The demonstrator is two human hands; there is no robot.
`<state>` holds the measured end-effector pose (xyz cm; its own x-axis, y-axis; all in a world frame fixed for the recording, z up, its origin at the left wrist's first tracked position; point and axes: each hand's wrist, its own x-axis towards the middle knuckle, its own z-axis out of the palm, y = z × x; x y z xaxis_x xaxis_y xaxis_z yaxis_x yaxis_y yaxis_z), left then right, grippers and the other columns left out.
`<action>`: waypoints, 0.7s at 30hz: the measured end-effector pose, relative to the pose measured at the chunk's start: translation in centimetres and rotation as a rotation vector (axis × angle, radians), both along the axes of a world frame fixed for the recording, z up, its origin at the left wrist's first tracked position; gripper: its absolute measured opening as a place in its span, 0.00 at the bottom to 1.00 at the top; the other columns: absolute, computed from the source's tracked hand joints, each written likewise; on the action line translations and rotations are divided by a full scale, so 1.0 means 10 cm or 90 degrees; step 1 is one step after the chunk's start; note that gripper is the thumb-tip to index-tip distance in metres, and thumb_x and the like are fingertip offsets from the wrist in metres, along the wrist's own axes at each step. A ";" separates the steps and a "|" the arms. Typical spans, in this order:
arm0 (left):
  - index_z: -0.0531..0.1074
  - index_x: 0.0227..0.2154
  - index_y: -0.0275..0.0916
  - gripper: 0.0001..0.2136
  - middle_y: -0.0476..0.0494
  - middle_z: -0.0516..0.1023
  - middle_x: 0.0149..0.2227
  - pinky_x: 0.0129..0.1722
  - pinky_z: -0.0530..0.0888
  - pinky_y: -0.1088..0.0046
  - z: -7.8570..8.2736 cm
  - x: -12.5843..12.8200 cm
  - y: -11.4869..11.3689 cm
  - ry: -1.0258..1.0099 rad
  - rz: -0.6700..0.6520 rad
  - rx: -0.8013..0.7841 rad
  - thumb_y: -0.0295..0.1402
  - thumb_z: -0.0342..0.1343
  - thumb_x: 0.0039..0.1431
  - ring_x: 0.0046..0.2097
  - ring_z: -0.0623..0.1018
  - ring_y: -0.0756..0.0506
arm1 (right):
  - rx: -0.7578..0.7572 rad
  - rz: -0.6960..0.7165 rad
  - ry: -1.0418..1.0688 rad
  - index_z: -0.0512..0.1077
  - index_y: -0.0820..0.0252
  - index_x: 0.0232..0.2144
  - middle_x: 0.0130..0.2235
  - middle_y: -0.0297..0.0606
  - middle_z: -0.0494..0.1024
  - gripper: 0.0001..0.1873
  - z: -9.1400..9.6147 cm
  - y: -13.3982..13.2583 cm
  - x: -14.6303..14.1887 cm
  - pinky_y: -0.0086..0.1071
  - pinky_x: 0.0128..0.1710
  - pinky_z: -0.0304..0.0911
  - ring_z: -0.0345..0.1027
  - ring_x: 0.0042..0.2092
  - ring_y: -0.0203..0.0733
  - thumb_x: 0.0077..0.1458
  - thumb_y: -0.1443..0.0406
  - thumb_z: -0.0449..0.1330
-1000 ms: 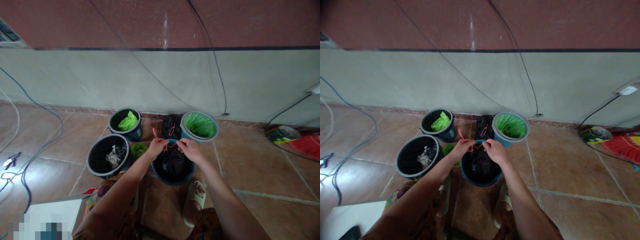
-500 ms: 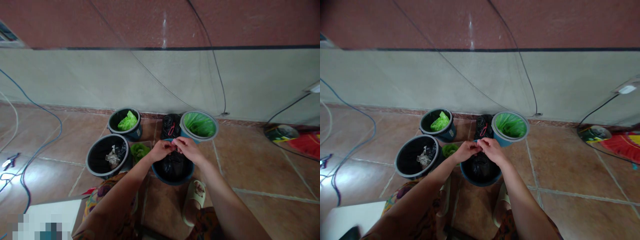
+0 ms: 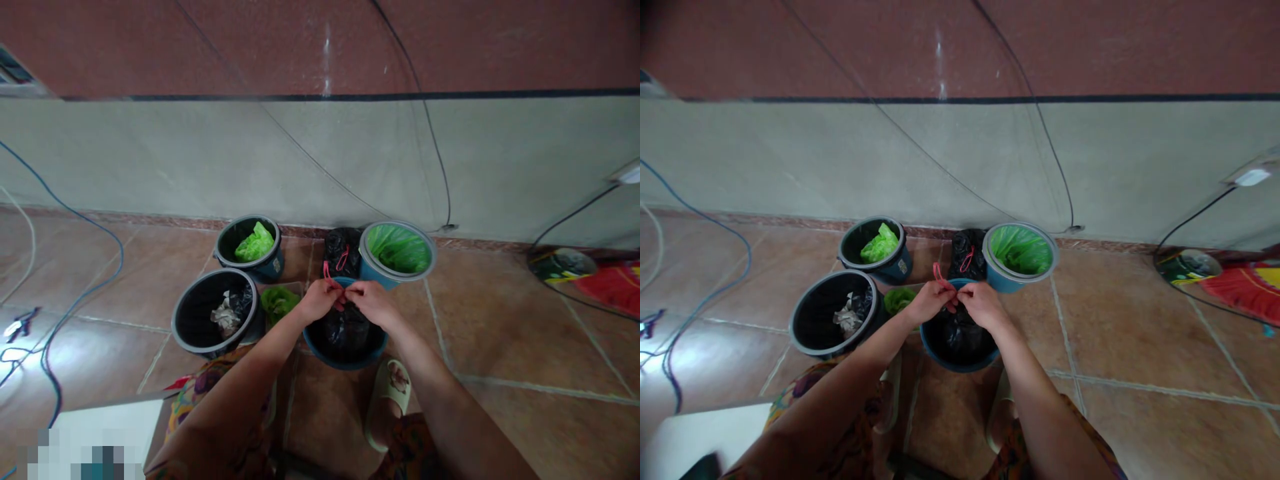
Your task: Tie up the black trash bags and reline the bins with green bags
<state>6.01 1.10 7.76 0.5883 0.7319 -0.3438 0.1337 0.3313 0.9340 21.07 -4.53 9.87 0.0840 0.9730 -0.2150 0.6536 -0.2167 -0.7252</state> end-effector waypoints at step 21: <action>0.78 0.34 0.37 0.15 0.47 0.82 0.36 0.43 0.74 0.75 -0.09 -0.01 -0.05 0.098 0.048 0.327 0.17 0.51 0.49 0.38 0.79 0.50 | -0.003 0.007 -0.055 0.76 0.58 0.47 0.41 0.39 0.82 0.19 -0.13 0.02 -0.04 0.31 0.43 0.64 0.75 0.40 0.40 0.60 0.70 0.50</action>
